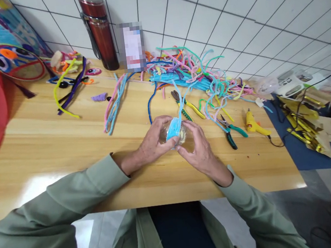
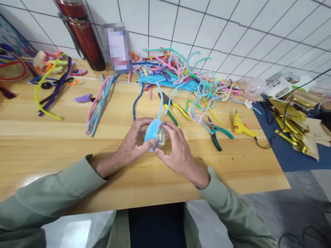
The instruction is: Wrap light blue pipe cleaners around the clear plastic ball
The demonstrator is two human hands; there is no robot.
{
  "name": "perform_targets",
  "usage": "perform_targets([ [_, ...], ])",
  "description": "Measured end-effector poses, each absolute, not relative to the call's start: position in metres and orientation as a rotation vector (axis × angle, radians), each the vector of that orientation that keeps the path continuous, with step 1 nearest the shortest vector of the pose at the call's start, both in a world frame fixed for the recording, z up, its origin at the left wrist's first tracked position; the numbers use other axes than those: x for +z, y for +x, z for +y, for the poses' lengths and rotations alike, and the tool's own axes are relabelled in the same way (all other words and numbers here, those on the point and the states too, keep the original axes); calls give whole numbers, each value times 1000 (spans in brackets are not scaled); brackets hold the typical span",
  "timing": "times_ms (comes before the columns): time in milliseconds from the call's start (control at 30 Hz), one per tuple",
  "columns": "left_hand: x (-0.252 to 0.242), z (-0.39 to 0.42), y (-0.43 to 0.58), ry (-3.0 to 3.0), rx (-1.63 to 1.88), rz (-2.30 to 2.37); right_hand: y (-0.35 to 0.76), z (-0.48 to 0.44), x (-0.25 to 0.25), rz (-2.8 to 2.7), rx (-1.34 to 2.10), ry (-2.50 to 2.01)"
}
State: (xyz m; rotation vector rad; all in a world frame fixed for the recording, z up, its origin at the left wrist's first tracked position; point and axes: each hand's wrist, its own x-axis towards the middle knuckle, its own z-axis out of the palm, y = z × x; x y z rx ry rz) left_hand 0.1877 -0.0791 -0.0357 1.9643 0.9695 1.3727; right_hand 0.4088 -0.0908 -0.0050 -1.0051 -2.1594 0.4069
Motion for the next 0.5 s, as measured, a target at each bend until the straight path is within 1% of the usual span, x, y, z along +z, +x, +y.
perform_targets([
  [233, -35, -79, 188, 2013, 1369, 934, 404, -89, -10, -2113, 379, -995],
  [500, -36, -79, 188, 2047, 1363, 924, 404, -88, -12, -2076, 443, -1020],
])
